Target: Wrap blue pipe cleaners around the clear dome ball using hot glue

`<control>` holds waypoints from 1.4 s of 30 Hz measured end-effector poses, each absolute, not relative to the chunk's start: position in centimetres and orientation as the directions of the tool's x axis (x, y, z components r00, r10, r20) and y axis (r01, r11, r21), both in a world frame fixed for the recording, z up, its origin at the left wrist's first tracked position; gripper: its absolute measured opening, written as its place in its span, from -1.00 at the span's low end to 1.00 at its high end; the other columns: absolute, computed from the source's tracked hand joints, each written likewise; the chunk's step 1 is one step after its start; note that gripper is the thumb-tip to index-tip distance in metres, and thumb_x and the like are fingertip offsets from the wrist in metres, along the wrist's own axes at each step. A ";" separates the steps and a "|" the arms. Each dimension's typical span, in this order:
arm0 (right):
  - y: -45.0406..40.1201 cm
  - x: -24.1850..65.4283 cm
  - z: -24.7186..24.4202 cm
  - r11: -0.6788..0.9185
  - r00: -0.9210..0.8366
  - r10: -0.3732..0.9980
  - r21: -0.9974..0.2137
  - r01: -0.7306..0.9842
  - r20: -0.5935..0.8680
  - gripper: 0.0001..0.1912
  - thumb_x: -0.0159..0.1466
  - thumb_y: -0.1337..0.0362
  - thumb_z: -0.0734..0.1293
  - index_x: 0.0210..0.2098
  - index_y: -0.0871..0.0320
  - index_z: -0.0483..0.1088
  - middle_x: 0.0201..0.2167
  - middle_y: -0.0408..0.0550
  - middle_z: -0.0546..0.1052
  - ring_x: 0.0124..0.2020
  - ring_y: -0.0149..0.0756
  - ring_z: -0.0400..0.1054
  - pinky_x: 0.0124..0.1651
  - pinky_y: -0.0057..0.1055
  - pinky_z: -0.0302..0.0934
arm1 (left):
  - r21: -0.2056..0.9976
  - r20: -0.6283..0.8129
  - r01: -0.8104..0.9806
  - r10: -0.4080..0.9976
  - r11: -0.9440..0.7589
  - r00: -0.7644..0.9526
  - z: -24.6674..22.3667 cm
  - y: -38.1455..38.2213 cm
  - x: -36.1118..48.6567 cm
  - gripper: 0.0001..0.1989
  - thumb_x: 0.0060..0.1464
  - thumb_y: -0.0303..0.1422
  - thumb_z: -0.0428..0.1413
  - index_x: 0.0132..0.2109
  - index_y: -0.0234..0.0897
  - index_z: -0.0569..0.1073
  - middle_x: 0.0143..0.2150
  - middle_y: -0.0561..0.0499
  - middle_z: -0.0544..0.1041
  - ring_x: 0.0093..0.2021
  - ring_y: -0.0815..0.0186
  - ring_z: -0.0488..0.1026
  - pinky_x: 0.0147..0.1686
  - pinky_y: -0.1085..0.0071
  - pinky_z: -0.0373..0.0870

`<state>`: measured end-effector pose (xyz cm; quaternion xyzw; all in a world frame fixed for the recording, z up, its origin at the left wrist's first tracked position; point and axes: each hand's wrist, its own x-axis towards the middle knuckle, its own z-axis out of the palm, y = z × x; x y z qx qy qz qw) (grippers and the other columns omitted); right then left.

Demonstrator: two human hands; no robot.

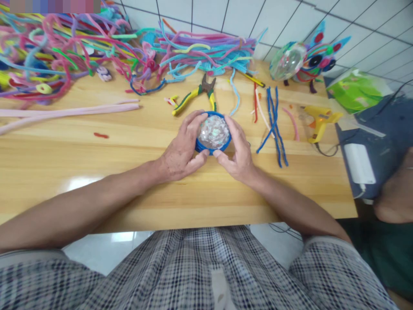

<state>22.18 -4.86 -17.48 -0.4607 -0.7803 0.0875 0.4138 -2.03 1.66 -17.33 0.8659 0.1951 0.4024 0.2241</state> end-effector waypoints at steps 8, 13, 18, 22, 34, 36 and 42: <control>-5.1 21.9 -17.2 0.566 -0.229 0.791 -0.536 0.627 0.567 -0.10 0.51 -0.12 0.33 0.68 -0.01 -0.02 0.61 0.21 0.32 0.62 0.25 0.23 0.64 0.39 0.18 | 0.544 0.610 0.159 0.519 -0.824 0.600 -17.2 1.2 -1.9 -0.18 0.53 0.10 0.04 0.67 -0.12 -0.06 0.61 -0.41 0.20 0.65 -0.29 0.16 0.61 -0.37 0.23; -5.1 22.0 -17.3 0.551 -0.228 0.797 -0.520 0.653 0.559 -0.09 0.51 -0.14 0.32 0.68 -0.01 -0.05 0.61 0.22 0.32 0.63 0.26 0.22 0.63 0.41 0.20 | 0.550 0.600 0.155 0.517 -0.821 0.610 -17.1 1.1 -1.9 -0.18 0.53 0.11 0.02 0.67 -0.10 -0.07 0.62 -0.40 0.18 0.66 -0.29 0.15 0.62 -0.37 0.21; -5.2 22.0 -17.3 0.568 -0.227 0.788 -0.533 0.628 0.572 -0.08 0.51 -0.12 0.35 0.69 -0.04 -0.05 0.62 0.20 0.31 0.62 0.26 0.23 0.65 0.38 0.18 | 0.540 0.617 0.153 0.513 -0.828 0.596 -17.2 1.2 -1.9 -0.19 0.54 0.15 -0.02 0.66 -0.14 -0.04 0.59 -0.41 0.21 0.65 -0.25 0.17 0.63 -0.37 0.18; -5.1 21.9 -17.2 0.591 -0.231 0.767 -0.520 0.617 0.599 -0.10 0.52 -0.08 0.34 0.69 -0.02 -0.06 0.61 0.21 0.32 0.59 0.25 0.27 0.62 0.38 0.22 | 0.526 0.623 0.151 0.500 -0.837 0.601 -17.2 1.2 -1.9 -0.20 0.57 0.12 -0.03 0.67 -0.17 -0.05 0.59 -0.41 0.21 0.65 -0.24 0.18 0.63 -0.34 0.19; -5.1 21.8 -17.1 0.599 -0.227 0.756 -0.508 0.619 0.614 -0.11 0.52 -0.06 0.34 0.69 0.00 -0.03 0.59 0.23 0.34 0.57 0.24 0.30 0.59 0.35 0.28 | 0.509 0.605 0.168 0.489 -0.845 0.628 -16.8 1.2 -2.2 -0.23 0.59 0.10 -0.08 0.67 -0.15 -0.10 0.60 -0.41 0.20 0.65 -0.24 0.16 0.60 -0.33 0.24; -5.0 21.8 -17.2 0.602 -0.229 0.752 -0.503 0.620 0.618 -0.11 0.51 -0.06 0.34 0.69 0.00 -0.03 0.58 0.23 0.34 0.57 0.24 0.31 0.59 0.35 0.29 | 0.512 0.603 0.167 0.491 -0.843 0.629 -16.9 1.3 -2.2 -0.22 0.59 0.10 -0.07 0.67 -0.16 -0.09 0.60 -0.40 0.20 0.65 -0.24 0.16 0.61 -0.32 0.23; -5.0 21.9 -17.2 0.604 -0.230 0.758 -0.523 0.602 0.611 -0.11 0.51 -0.05 0.35 0.69 -0.02 -0.03 0.60 0.21 0.33 0.59 0.26 0.27 0.62 0.38 0.23 | 0.532 0.614 0.143 0.497 -0.834 0.613 -17.2 1.4 -2.1 -0.18 0.55 0.18 -0.06 0.67 -0.11 -0.07 0.62 -0.37 0.19 0.66 -0.26 0.16 0.63 -0.31 0.18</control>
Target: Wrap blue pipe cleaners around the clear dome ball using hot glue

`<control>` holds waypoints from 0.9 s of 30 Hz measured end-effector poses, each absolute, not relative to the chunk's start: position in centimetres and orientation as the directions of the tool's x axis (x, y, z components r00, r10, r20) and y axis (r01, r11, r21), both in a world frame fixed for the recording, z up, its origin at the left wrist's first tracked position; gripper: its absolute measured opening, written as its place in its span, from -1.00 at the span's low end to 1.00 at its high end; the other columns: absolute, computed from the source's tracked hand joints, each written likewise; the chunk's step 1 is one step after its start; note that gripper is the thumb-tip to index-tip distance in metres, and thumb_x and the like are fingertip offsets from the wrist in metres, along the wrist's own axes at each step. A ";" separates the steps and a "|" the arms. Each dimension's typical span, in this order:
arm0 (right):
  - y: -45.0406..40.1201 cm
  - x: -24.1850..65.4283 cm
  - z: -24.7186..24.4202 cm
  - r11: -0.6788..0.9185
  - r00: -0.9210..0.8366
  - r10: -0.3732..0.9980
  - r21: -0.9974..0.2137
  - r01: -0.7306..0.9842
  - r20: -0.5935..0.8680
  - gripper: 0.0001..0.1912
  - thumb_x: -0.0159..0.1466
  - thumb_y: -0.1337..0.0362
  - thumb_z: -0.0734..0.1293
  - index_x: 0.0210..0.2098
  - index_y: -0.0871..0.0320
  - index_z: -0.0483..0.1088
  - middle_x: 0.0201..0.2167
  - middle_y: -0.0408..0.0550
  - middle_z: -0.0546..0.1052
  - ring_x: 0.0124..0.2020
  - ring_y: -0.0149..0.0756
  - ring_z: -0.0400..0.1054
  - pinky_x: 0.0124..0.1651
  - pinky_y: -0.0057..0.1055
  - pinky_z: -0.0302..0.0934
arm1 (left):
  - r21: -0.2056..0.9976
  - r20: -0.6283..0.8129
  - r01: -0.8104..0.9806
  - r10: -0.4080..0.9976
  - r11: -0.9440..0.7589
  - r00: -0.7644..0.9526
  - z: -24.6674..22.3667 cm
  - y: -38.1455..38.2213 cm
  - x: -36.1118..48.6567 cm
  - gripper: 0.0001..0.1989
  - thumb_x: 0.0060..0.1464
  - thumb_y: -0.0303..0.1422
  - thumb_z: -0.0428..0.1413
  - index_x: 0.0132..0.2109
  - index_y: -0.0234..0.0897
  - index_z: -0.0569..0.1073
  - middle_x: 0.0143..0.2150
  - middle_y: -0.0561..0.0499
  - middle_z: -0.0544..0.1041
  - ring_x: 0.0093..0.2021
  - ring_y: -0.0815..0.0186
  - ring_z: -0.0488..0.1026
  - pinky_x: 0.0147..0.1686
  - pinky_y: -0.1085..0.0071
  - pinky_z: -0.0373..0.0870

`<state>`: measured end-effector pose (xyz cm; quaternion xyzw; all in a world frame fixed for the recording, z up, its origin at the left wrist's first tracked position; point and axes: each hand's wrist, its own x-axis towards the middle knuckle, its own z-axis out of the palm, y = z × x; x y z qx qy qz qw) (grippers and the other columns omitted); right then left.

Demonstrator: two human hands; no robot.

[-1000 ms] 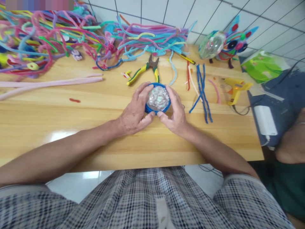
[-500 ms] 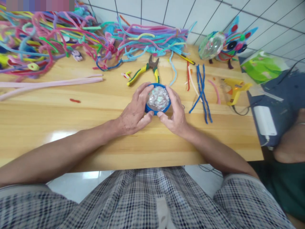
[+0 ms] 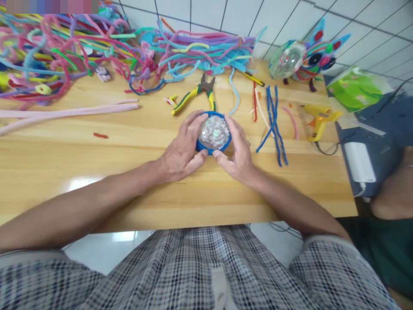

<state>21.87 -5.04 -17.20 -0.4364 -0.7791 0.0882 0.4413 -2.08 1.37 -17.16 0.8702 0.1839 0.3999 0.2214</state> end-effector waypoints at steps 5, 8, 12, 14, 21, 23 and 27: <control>-5.1 21.9 -17.1 0.599 -0.233 0.765 -0.531 0.600 0.600 -0.12 0.51 -0.04 0.35 0.68 -0.02 -0.03 0.60 0.22 0.33 0.59 0.26 0.27 0.62 0.39 0.23 | 0.524 0.609 0.155 0.496 -0.838 0.619 -17.1 1.3 -2.0 -0.20 0.57 0.16 -0.09 0.68 -0.13 -0.10 0.63 -0.38 0.17 0.66 -0.27 0.15 0.62 -0.35 0.17; -5.1 21.7 -17.1 0.594 -0.226 0.765 -0.525 0.610 0.603 -0.13 0.52 -0.05 0.33 0.68 -0.01 -0.03 0.59 0.22 0.33 0.59 0.24 0.27 0.61 0.38 0.24 | 0.519 0.605 0.164 0.496 -0.839 0.623 -17.1 1.2 -2.0 -0.20 0.58 0.15 -0.10 0.67 -0.14 -0.11 0.63 -0.39 0.16 0.67 -0.26 0.14 0.62 -0.36 0.18; -5.1 21.7 -17.1 0.584 -0.217 0.766 -0.516 0.626 0.604 -0.12 0.52 -0.08 0.32 0.68 0.00 -0.03 0.59 0.21 0.34 0.59 0.23 0.28 0.61 0.35 0.25 | 0.505 0.604 0.172 0.488 -0.846 0.630 -17.0 1.2 -2.1 -0.21 0.59 0.11 -0.10 0.67 -0.17 -0.12 0.62 -0.42 0.16 0.66 -0.26 0.14 0.61 -0.36 0.19; -5.1 21.7 -17.1 0.589 -0.221 0.764 -0.515 0.623 0.606 -0.12 0.52 -0.08 0.32 0.68 0.00 -0.03 0.59 0.22 0.34 0.59 0.22 0.29 0.61 0.34 0.26 | 0.502 0.608 0.172 0.487 -0.848 0.628 -17.0 1.2 -2.1 -0.22 0.59 0.10 -0.09 0.67 -0.19 -0.11 0.61 -0.42 0.15 0.66 -0.26 0.13 0.61 -0.36 0.19; -5.0 21.9 -17.2 0.591 -0.232 0.771 -0.531 0.607 0.593 -0.11 0.51 -0.06 0.34 0.68 -0.01 -0.05 0.61 0.22 0.31 0.60 0.25 0.26 0.62 0.38 0.21 | 0.508 0.610 0.166 0.489 -0.845 0.623 -17.0 1.2 -2.0 -0.22 0.59 0.12 -0.10 0.67 -0.18 -0.10 0.61 -0.41 0.17 0.66 -0.25 0.13 0.62 -0.34 0.18; -5.0 22.1 -17.2 0.597 -0.240 0.772 -0.541 0.593 0.589 -0.10 0.51 -0.06 0.35 0.69 0.01 -0.04 0.62 0.22 0.29 0.62 0.25 0.24 0.64 0.37 0.19 | 0.507 0.608 0.172 0.492 -0.844 0.623 -17.1 1.2 -2.1 -0.22 0.59 0.12 -0.10 0.67 -0.18 -0.09 0.62 -0.41 0.16 0.66 -0.26 0.14 0.62 -0.36 0.17; -4.8 22.5 -17.1 0.618 -0.278 0.769 -0.557 0.555 0.576 -0.11 0.51 -0.09 0.33 0.69 -0.02 -0.03 0.65 0.18 0.27 0.64 0.24 0.20 0.66 0.34 0.16 | 0.516 0.607 0.173 0.500 -0.839 0.617 -17.1 1.3 -2.1 -0.21 0.57 0.14 -0.08 0.67 -0.15 -0.09 0.62 -0.39 0.16 0.66 -0.26 0.15 0.62 -0.35 0.16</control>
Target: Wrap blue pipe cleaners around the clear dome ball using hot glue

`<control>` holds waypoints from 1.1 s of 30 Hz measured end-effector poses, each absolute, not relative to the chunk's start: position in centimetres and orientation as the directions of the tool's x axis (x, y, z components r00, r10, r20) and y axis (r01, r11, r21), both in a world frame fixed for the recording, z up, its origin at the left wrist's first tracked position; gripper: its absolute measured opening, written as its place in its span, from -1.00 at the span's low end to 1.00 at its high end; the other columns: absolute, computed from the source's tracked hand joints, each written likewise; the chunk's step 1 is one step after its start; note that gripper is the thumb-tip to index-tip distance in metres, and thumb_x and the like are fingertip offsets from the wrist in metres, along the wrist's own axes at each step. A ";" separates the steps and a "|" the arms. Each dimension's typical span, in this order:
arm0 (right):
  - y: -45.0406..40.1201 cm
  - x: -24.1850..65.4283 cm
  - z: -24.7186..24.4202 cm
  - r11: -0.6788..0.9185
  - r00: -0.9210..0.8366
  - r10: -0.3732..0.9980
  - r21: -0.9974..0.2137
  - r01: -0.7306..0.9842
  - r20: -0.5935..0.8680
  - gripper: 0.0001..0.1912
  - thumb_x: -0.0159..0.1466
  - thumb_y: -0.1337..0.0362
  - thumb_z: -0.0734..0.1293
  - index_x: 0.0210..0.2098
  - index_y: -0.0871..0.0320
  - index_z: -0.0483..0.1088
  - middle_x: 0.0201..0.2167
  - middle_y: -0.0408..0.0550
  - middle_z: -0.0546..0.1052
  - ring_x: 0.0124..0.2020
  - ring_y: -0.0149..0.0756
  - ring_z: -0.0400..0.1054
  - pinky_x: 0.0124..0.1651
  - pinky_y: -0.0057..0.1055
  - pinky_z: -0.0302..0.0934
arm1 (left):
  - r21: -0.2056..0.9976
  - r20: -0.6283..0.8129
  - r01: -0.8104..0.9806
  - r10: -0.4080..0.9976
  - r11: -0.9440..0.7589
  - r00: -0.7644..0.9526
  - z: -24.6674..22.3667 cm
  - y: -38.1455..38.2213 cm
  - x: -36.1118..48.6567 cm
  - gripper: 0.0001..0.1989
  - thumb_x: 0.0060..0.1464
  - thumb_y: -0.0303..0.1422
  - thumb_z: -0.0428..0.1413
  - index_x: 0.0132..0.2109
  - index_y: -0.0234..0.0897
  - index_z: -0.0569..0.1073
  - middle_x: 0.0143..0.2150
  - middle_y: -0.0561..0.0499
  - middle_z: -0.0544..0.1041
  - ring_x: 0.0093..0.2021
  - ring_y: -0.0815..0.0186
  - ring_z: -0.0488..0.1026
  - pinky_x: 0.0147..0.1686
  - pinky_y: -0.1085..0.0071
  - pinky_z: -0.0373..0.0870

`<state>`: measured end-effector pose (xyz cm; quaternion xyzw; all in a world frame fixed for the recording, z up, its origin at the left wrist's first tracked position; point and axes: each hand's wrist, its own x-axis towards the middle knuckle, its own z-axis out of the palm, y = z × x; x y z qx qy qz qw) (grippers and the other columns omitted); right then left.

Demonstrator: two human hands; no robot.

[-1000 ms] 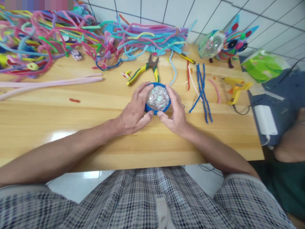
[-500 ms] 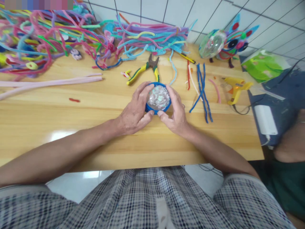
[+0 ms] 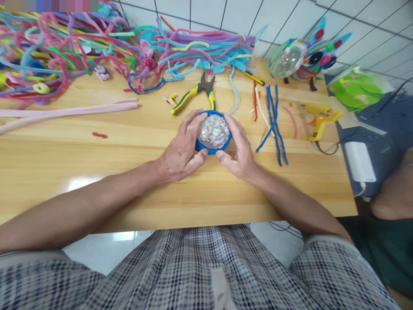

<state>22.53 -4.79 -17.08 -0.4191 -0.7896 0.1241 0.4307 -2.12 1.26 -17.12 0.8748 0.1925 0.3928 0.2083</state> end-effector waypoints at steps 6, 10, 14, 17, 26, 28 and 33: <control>-4.8 22.7 -17.2 0.590 -0.271 0.788 -0.550 0.591 0.553 -0.11 0.51 -0.13 0.32 0.68 -0.03 -0.03 0.64 0.18 0.28 0.64 0.23 0.19 0.65 0.36 0.17 | 0.539 0.593 0.170 0.515 -0.825 0.618 -16.8 1.2 -2.2 -0.20 0.55 0.15 -0.06 0.67 -0.10 -0.07 0.61 -0.37 0.21 0.65 -0.24 0.17 0.64 -0.33 0.18; -4.9 22.6 -17.3 0.563 -0.260 0.807 -0.555 0.613 0.531 -0.08 0.48 -0.14 0.35 0.67 -0.01 -0.03 0.63 0.21 0.28 0.65 0.26 0.18 0.66 0.38 0.15 | 0.524 0.594 0.173 0.504 -0.834 0.627 -16.8 1.1 -2.1 -0.20 0.56 0.13 -0.06 0.67 -0.13 -0.09 0.62 -0.40 0.18 0.66 -0.26 0.16 0.61 -0.37 0.19; -5.0 22.4 -17.4 0.561 -0.231 0.800 -0.555 0.614 0.554 -0.09 0.48 -0.11 0.36 0.66 -0.03 -0.01 0.62 0.19 0.31 0.64 0.25 0.21 0.65 0.38 0.16 | 0.525 0.597 0.179 0.510 -0.832 0.619 -17.0 1.1 -2.0 -0.21 0.56 0.14 -0.07 0.66 -0.14 -0.08 0.62 -0.40 0.17 0.65 -0.27 0.16 0.62 -0.36 0.17; -5.0 22.1 -17.4 0.569 -0.221 0.793 -0.558 0.604 0.568 -0.10 0.48 -0.10 0.36 0.67 -0.03 0.00 0.61 0.19 0.32 0.62 0.25 0.23 0.65 0.38 0.17 | 0.520 0.602 0.184 0.511 -0.834 0.614 -17.1 1.1 -1.9 -0.21 0.57 0.14 -0.09 0.66 -0.13 -0.09 0.62 -0.39 0.18 0.65 -0.27 0.16 0.62 -0.37 0.15; -5.0 22.1 -17.4 0.548 -0.208 0.802 -0.551 0.629 0.560 -0.11 0.51 -0.21 0.30 0.66 0.00 0.03 0.59 0.22 0.35 0.61 0.24 0.25 0.63 0.37 0.21 | 0.521 0.602 0.197 0.521 -0.831 0.605 -17.1 0.9 -1.8 -0.21 0.57 0.13 -0.08 0.66 -0.15 -0.07 0.61 -0.42 0.18 0.66 -0.23 0.15 0.61 -0.34 0.21; -4.9 22.0 -17.5 0.563 -0.216 0.791 -0.542 0.624 0.573 -0.11 0.51 -0.20 0.31 0.66 0.01 0.02 0.59 0.24 0.35 0.61 0.24 0.25 0.63 0.36 0.22 | 0.520 0.607 0.203 0.525 -0.830 0.596 -17.1 0.9 -1.8 -0.22 0.57 0.12 -0.07 0.66 -0.16 -0.06 0.60 -0.42 0.20 0.66 -0.22 0.16 0.62 -0.32 0.23; -4.9 22.1 -17.5 0.567 -0.221 0.786 -0.530 0.631 0.577 -0.11 0.52 -0.15 0.30 0.67 0.00 -0.03 0.60 0.24 0.33 0.62 0.23 0.24 0.62 0.37 0.23 | 0.534 0.608 0.207 0.543 -0.820 0.579 -17.3 0.8 -1.7 -0.21 0.56 0.16 -0.06 0.66 -0.13 -0.03 0.59 -0.40 0.22 0.66 -0.18 0.18 0.63 -0.32 0.23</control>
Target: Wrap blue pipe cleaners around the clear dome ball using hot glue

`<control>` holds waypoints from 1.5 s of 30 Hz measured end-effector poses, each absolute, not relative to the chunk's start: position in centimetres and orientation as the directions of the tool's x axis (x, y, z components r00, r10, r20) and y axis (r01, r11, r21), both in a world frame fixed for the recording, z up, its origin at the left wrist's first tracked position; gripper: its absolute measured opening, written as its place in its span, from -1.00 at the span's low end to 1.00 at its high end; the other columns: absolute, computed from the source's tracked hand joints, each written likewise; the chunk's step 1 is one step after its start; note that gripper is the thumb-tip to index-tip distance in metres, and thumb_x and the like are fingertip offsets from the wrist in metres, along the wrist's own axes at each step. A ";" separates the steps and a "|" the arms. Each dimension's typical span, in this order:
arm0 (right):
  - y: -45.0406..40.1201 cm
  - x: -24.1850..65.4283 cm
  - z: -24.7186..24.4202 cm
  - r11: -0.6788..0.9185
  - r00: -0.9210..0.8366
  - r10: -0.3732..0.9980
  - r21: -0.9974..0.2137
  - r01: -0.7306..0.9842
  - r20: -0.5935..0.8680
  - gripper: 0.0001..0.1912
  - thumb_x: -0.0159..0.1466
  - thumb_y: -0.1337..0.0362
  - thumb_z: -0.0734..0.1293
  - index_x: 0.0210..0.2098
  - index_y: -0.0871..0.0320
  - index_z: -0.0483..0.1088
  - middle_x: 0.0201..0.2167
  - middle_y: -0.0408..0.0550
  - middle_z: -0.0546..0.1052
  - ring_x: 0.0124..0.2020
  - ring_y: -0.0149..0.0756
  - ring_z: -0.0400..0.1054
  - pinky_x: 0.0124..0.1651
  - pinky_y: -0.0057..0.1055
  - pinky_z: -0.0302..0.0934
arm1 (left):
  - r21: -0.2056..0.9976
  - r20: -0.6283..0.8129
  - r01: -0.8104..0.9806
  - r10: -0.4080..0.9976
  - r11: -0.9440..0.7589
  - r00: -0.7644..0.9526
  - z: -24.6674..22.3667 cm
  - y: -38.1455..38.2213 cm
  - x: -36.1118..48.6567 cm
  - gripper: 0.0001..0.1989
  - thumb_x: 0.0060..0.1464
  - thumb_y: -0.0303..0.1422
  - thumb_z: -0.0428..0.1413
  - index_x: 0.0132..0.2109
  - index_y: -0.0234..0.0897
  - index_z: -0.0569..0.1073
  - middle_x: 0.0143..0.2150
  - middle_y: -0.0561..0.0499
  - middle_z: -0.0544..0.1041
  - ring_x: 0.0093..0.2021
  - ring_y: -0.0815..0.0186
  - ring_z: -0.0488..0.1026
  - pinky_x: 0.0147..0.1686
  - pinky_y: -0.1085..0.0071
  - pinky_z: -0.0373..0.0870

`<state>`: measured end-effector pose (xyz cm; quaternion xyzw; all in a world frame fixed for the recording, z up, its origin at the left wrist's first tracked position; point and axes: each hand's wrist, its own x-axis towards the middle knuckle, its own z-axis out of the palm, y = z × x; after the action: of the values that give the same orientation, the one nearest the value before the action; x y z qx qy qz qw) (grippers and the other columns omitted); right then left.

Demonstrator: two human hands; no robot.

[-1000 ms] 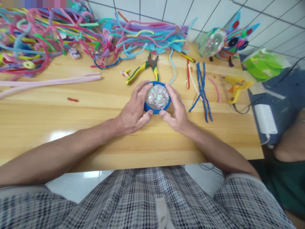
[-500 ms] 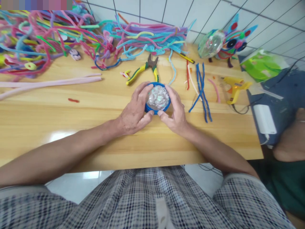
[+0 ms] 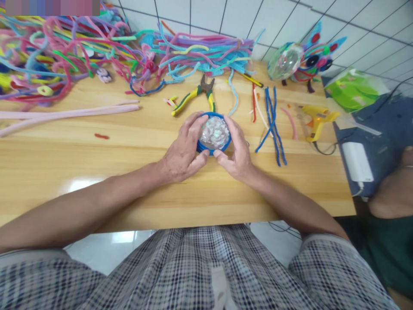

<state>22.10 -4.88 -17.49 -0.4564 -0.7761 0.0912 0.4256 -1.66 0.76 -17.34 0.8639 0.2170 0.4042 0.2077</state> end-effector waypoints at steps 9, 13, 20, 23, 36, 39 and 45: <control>-4.9 22.4 -17.4 0.584 -0.252 0.790 -0.561 0.587 0.559 -0.08 0.50 -0.15 0.33 0.68 -0.03 -0.05 0.64 0.21 0.27 0.65 0.23 0.19 0.65 0.36 0.16 | 0.525 0.613 0.208 0.536 -0.825 0.580 -17.2 0.7 -1.7 -0.21 0.56 0.12 -0.04 0.66 -0.19 -0.03 0.59 -0.43 0.20 0.64 -0.22 0.20 0.61 -0.30 0.26; -4.9 22.6 -17.3 0.561 -0.255 0.812 -0.580 0.591 0.525 -0.06 0.48 -0.17 0.34 0.68 -0.01 -0.04 0.64 0.20 0.27 0.65 0.25 0.18 0.65 0.37 0.15 | 0.520 0.615 0.213 0.536 -0.827 0.578 -17.1 0.7 -1.7 -0.21 0.56 0.13 -0.05 0.66 -0.17 -0.04 0.59 -0.42 0.21 0.63 -0.24 0.21 0.60 -0.35 0.24; -4.8 23.0 -17.1 0.562 -0.287 0.816 -0.577 0.592 0.502 -0.09 0.51 -0.17 0.29 0.68 0.00 -0.05 0.65 0.18 0.25 0.66 0.22 0.16 0.66 0.34 0.16 | 0.522 0.609 0.211 0.534 -0.826 0.586 -17.2 0.8 -1.9 -0.20 0.55 0.15 -0.04 0.66 -0.13 -0.05 0.59 -0.40 0.21 0.64 -0.22 0.18 0.61 -0.35 0.21; -4.9 22.7 -17.2 0.572 -0.275 0.807 -0.578 0.582 0.522 -0.11 0.52 -0.14 0.28 0.68 0.00 -0.05 0.65 0.18 0.26 0.66 0.19 0.17 0.66 0.32 0.17 | 0.524 0.601 0.207 0.530 -0.826 0.598 -17.3 0.9 -2.0 -0.20 0.56 0.11 -0.04 0.67 -0.16 -0.07 0.61 -0.41 0.18 0.64 -0.25 0.17 0.61 -0.35 0.21; -6.2 22.2 -16.2 0.563 -0.258 0.807 -0.559 0.608 0.532 -0.03 0.44 0.01 0.39 0.70 -0.02 -0.07 0.61 0.21 0.31 0.59 0.24 0.28 0.59 0.33 0.30 | 0.605 0.576 0.149 0.559 -0.782 0.596 -16.1 0.2 -2.5 -0.22 0.49 0.01 0.14 0.63 -0.10 0.04 0.55 -0.37 0.25 0.61 -0.17 0.25 0.55 -0.27 0.38; -6.7 21.9 -15.8 0.546 -0.248 0.818 -0.565 0.619 0.519 -0.02 0.42 0.03 0.41 0.70 -0.01 -0.05 0.60 0.21 0.34 0.57 0.26 0.32 0.56 0.35 0.33 | 0.652 0.555 0.126 0.584 -0.747 0.592 -15.9 -0.2 -2.7 -0.21 0.46 -0.03 0.18 0.63 -0.09 0.05 0.55 -0.36 0.25 0.60 -0.19 0.26 0.52 -0.28 0.41; -7.1 21.6 -15.4 0.554 -0.251 0.810 -0.553 0.622 0.530 -0.02 0.44 0.00 0.40 0.70 0.02 -0.05 0.59 0.24 0.35 0.52 0.28 0.40 0.47 0.35 0.43 | 0.691 0.559 0.083 0.604 -0.718 0.569 -15.6 -0.5 -2.7 -0.18 0.39 -0.12 0.24 0.62 -0.10 0.11 0.54 -0.32 0.26 0.56 -0.15 0.29 0.48 -0.21 0.46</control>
<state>21.63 -7.08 -15.39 -0.4576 -0.7823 0.1160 0.4065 -2.66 -0.51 -15.63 0.8285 0.2073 0.4155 0.3131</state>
